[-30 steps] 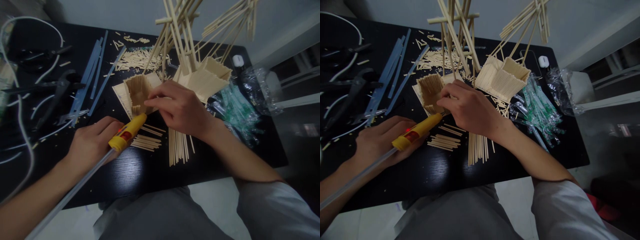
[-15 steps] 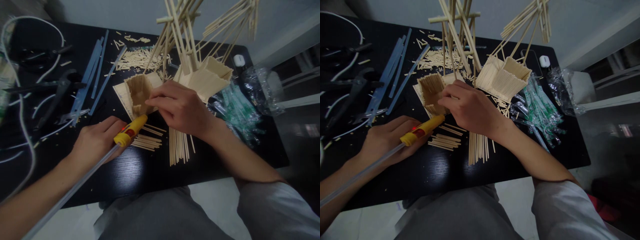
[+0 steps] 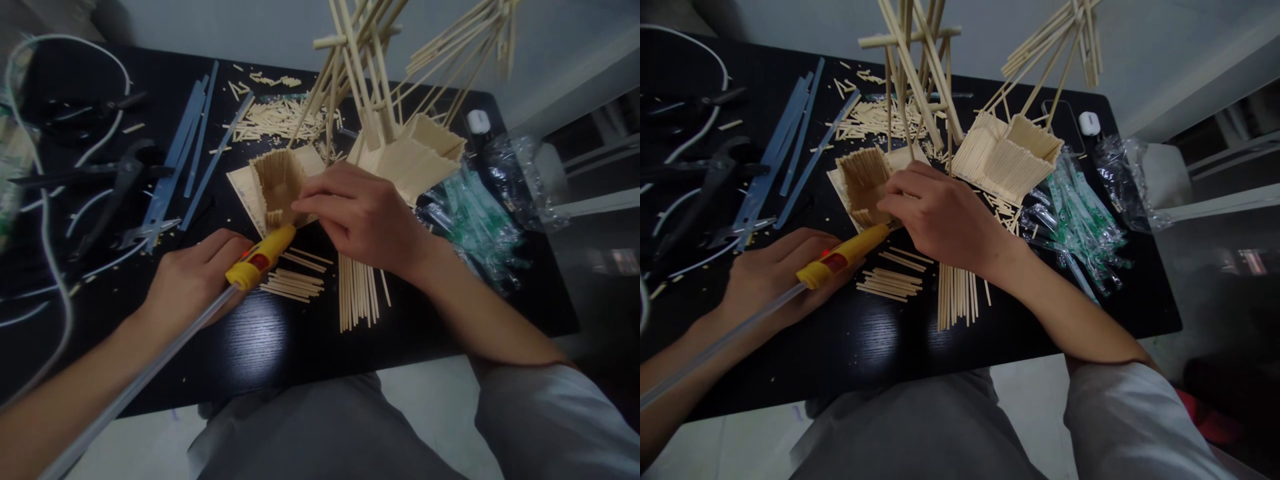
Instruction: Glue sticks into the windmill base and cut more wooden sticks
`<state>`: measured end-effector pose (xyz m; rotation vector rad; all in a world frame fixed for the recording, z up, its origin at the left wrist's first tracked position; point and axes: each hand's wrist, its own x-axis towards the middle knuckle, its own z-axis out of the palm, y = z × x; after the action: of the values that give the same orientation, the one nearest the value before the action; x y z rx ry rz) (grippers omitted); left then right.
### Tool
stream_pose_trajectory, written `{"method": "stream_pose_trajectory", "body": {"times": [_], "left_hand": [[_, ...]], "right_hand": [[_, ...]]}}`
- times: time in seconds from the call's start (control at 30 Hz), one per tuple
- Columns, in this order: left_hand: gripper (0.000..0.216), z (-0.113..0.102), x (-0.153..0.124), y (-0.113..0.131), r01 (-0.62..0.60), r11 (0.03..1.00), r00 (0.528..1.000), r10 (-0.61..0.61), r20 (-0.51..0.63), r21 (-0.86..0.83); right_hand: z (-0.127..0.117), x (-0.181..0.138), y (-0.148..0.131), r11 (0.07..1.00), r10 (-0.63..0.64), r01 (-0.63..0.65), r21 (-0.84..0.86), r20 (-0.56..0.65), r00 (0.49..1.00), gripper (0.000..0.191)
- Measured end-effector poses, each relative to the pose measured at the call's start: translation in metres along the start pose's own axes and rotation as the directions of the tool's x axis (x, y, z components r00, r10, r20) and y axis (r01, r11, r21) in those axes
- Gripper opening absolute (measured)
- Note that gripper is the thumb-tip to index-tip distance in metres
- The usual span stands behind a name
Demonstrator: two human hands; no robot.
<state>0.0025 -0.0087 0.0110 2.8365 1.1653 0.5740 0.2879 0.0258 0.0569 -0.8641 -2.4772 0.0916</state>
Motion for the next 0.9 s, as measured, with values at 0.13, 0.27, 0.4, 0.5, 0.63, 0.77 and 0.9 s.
{"method": "stream_pose_trajectory", "body": {"times": [0.13, 0.27, 0.4, 0.5, 0.63, 0.77, 0.9], "left_hand": [[0.018, -0.003, 0.0, 0.003, 0.005, 1.0, 0.999, -0.005, -0.05, 0.006], [0.019, -0.006, 0.002, 0.004, 0.018, 1.0, 0.999, -0.018, -0.045, 0.002], [0.016, -0.006, 0.004, 0.0, -0.003, 1.0, 1.0, 0.004, -0.013, 0.023], [0.019, -0.005, 0.004, -0.002, -0.027, 0.997, 1.0, 0.026, 0.011, 0.077], [0.021, -0.004, 0.006, 0.005, -0.035, 0.991, 0.999, 0.03, 0.037, 0.126], [0.028, -0.003, 0.009, 0.013, -0.024, 0.984, 0.999, 0.017, 0.045, 0.174], [0.031, -0.002, 0.01, 0.013, -0.029, 0.986, 0.998, 0.02, 0.051, 0.164]], "right_hand": [[-0.002, 0.0, -0.001, 1.0, 0.006, -0.006, -0.009, 0.022, 1.0, 0.035], [-0.001, 0.0, -0.001, 1.0, 0.009, -0.009, -0.012, 0.009, 1.0, 0.034], [0.001, 0.0, 0.0, 1.0, -0.001, 0.001, -0.013, -0.008, 1.0, 0.033], [0.003, -0.001, 0.001, 1.0, -0.012, 0.012, -0.009, -0.034, 0.999, 0.031], [0.004, -0.001, 0.0, 1.0, -0.014, 0.013, -0.018, -0.056, 0.998, 0.029], [0.005, 0.0, 0.0, 1.0, -0.011, 0.01, -0.026, -0.045, 0.999, 0.03], [0.006, -0.001, 0.002, 1.0, -0.004, 0.003, -0.018, -0.044, 0.999, 0.031]]}}
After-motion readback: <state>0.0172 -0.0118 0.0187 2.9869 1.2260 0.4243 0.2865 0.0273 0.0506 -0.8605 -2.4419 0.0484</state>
